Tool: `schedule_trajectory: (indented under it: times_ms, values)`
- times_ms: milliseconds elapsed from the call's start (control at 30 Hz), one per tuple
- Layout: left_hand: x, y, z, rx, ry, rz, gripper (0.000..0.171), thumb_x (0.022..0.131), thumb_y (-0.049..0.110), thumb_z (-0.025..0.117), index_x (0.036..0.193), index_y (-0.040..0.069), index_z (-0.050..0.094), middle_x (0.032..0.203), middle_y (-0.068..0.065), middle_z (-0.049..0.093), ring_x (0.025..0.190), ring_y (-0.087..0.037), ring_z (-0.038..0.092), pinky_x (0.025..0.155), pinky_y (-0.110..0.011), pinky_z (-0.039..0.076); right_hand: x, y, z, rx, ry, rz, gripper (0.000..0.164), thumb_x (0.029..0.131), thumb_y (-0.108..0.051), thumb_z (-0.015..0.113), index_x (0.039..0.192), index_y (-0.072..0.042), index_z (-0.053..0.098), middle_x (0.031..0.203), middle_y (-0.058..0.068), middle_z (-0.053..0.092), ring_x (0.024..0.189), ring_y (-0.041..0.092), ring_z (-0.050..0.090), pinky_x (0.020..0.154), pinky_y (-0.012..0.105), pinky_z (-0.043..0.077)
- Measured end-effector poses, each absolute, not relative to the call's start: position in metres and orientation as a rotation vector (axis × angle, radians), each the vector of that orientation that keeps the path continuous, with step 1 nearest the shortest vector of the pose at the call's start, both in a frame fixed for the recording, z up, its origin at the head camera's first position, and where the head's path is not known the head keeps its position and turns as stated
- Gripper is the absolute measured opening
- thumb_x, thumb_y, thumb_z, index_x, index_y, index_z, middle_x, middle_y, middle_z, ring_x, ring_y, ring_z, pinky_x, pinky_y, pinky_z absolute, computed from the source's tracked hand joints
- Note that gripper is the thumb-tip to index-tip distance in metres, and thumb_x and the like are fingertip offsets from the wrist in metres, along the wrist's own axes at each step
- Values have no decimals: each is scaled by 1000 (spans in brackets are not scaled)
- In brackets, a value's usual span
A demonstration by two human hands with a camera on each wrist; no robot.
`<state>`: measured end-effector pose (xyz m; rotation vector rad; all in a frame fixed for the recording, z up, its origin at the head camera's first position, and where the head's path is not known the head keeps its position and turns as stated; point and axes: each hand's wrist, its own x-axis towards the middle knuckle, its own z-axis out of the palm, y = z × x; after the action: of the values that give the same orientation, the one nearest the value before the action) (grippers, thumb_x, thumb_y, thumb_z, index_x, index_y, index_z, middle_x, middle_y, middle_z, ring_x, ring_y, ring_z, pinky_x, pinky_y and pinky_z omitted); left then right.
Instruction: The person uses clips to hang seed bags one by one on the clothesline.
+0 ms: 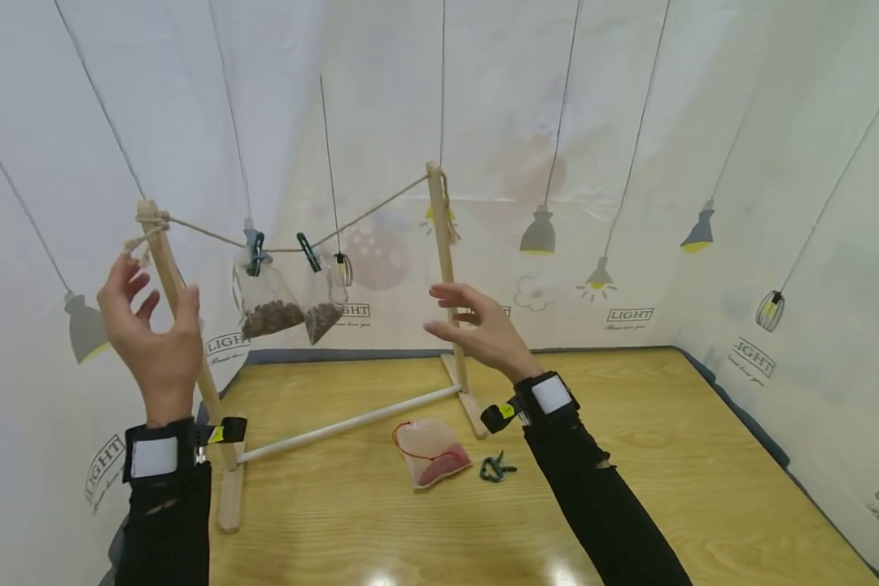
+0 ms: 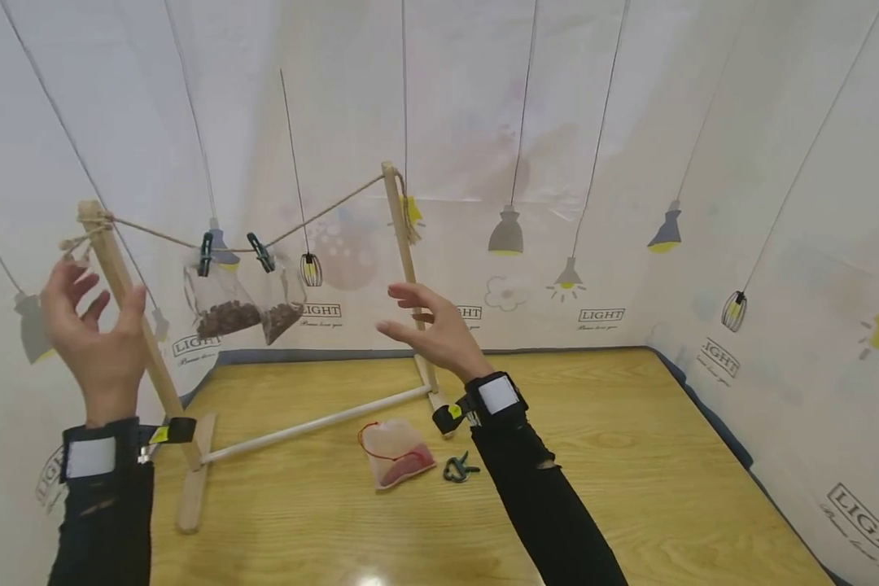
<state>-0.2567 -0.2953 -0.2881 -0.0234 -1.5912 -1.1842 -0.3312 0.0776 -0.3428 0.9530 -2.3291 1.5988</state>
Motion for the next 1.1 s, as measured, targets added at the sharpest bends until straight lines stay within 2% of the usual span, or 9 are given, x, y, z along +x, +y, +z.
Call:
schedule_trajectory:
  times_ms: [133, 233, 367, 600, 800, 1100]
  values:
    - [-269, -308, -309, 54, -1619, -1198, 56, 97, 13, 67, 150, 15, 49, 140, 0, 56, 124, -8, 53, 103, -23, 48, -326, 89, -349, 925, -2342, 1578, 59, 97, -28, 72, 151, -18, 49, 151, 5, 55, 140, 31, 51, 118, 51, 42]
    - [-274, -314, -321, 57, -1644, -1172, 49, 99, 15, 66, 147, 19, 55, 130, 10, 59, 116, -3, 56, 92, -18, 49, -322, 96, -355, 900, -2341, 1593, 60, 97, -26, 73, 151, -16, 49, 152, 8, 54, 140, 32, 50, 118, 52, 42]
    - [-276, -318, -329, 36, -1643, -1158, 39, 101, 17, 64, 140, 21, 63, 120, 22, 58, 108, 1, 59, 84, -14, 48, -317, 105, -364, 863, -2333, 1615, 59, 96, -24, 74, 150, -14, 51, 151, 10, 54, 139, 32, 51, 117, 57, 42]
    - [-280, -322, -329, 10, -1594, -1185, 33, 100, 13, 66, 132, 15, 69, 113, 24, 59, 101, 1, 61, 78, -12, 48, -308, 125, -382, 804, -2348, 1630, 58, 96, -20, 74, 149, -18, 52, 153, 9, 54, 140, 36, 50, 117, 55, 44]
    - [-281, -319, -320, 20, -1567, -1196, 31, 98, 10, 69, 128, 12, 71, 110, 24, 61, 99, 1, 63, 73, -11, 48, -306, 144, -401, 722, -2421, 1585, 58, 96, -25, 74, 149, -22, 51, 152, 9, 54, 137, 36, 52, 115, 54, 45]
    - [-275, -308, -312, 24, -1560, -1165, 31, 97, 6, 68, 127, 9, 71, 108, 25, 62, 97, 4, 62, 71, -9, 47, -302, 162, -438, 696, -2581, 1449, 64, 94, -31, 77, 151, -20, 49, 152, 12, 54, 130, 38, 58, 107, 57, 51]
